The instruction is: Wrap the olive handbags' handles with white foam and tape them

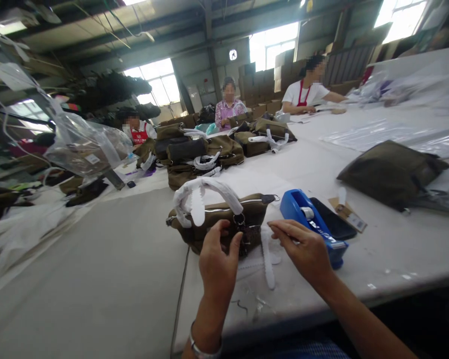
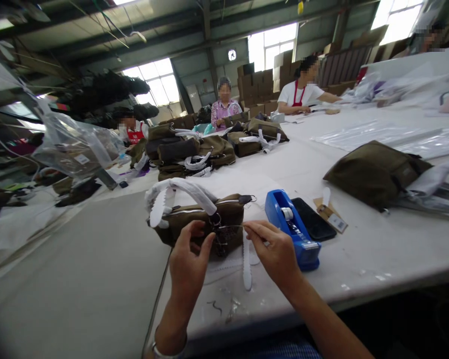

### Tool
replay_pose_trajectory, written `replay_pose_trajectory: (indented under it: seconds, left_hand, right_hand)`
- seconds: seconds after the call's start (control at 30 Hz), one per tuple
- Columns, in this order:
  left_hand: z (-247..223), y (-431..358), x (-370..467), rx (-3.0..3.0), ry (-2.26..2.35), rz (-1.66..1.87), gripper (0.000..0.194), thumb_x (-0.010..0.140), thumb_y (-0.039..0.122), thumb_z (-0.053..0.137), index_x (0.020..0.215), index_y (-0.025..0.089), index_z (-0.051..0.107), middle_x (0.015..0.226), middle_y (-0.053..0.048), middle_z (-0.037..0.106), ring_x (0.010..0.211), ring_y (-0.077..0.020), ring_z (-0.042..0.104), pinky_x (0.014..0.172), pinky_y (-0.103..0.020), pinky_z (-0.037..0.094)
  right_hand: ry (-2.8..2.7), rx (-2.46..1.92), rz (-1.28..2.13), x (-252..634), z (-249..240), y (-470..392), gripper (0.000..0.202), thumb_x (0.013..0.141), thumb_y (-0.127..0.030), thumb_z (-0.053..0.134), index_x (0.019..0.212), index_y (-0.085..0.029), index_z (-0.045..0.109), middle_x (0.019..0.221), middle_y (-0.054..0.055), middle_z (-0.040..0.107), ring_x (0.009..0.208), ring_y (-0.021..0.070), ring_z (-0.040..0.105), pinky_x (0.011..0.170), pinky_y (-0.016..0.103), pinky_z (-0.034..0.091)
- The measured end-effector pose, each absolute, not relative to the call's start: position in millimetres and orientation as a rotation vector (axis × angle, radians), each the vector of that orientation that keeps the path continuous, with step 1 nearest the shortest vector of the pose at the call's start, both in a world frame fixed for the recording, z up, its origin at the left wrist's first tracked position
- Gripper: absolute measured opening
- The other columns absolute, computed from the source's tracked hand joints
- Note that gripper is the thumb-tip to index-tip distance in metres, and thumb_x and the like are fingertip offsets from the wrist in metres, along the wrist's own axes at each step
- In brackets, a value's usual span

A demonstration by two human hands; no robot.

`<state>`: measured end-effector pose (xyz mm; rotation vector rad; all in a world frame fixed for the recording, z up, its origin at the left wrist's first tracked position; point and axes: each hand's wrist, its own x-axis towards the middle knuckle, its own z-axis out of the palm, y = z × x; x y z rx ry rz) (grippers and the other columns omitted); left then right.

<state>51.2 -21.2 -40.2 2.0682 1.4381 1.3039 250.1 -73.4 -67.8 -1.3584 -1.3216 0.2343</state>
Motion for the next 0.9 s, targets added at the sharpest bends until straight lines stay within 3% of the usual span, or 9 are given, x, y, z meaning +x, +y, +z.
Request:
replay_pose_trajectory:
  seconds: [0.2,0.33,0.57,0.67,0.73,0.8,0.9]
  left_hand:
    - [-57,-15,61,2.161,1.504,1.238,0.037,0.091,0.028,0.071,0.126,0.023,0.061,0.107,-0.007,0.072,0.093,-0.0242,0.069,0.085,-0.038,0.054]
    - [-56,-13,54,2.072,1.430,1.207,0.032,0.091,0.028,0.069,0.123,0.024,0.064,0.108,-0.006,0.073,0.095,-0.0231,0.070,0.084,-0.035,0.056]
    - [-54,-13,44,1.982,1.304,1.230,0.021,0.094,0.032,0.066,0.112,0.022,0.071,0.108,-0.007,0.076,0.098,-0.0230,0.073,0.091,-0.035,0.057]
    - [-57,-15,29,1.901,1.373,1.357,0.025,0.095,0.040,0.064,0.112,0.023,0.071,0.107,-0.006,0.074,0.096,-0.0218,0.071,0.090,-0.033,0.055]
    - [-63,-14,11,1.750,1.481,1.482,0.028,0.093,0.046,0.066,0.108,0.022,0.071,0.100,-0.005,0.073,0.090,-0.0205,0.069,0.088,-0.033,0.054]
    - [-71,-7,-10,1.534,1.570,1.644,0.034,0.091,0.052,0.068,0.107,0.021,0.068,0.101,-0.005,0.070,0.091,-0.0200,0.067,0.089,-0.032,0.054]
    - [-82,17,-38,1.317,1.588,1.807,0.055,0.089,0.061,0.066,0.126,0.022,0.056,0.131,-0.012,0.061,0.122,-0.0237,0.061,0.102,-0.034,0.050]
  right_hand:
    - [-1.294,-1.368,0.397,246,-73,-58,0.023,0.098,-0.034,0.062,0.109,-0.021,0.077,0.107,0.007,0.078,0.083,0.0211,0.076,0.070,0.030,0.064]
    - [-1.331,-1.393,0.357,246,-75,-60,0.022,0.097,-0.032,0.060,0.106,-0.022,0.078,0.112,0.007,0.078,0.088,0.0223,0.076,0.075,0.032,0.063]
    - [-1.274,-1.709,0.271,267,-100,-66,0.027,0.095,-0.037,0.057,0.101,-0.020,0.077,0.078,0.004,0.079,0.050,0.0189,0.070,0.058,0.030,0.059]
    - [-1.337,-1.881,0.163,274,-109,-65,0.028,0.093,-0.031,0.054,0.099,-0.018,0.078,0.074,0.007,0.079,0.056,0.0237,0.073,0.060,0.033,0.060]
    - [-1.366,-1.921,0.112,273,-109,-66,0.031,0.090,-0.028,0.053,0.105,-0.015,0.078,0.087,0.014,0.080,0.070,0.0298,0.077,0.066,0.039,0.061]
    - [-1.368,-1.877,0.053,268,-104,-68,0.039,0.092,-0.031,0.053,0.120,-0.014,0.073,0.115,0.019,0.076,0.086,0.0331,0.077,0.076,0.044,0.062]
    - [-1.291,-1.671,0.136,258,-95,-64,0.052,0.095,-0.044,0.057,0.141,-0.018,0.059,0.140,0.017,0.064,0.096,0.0291,0.075,0.085,0.042,0.063]
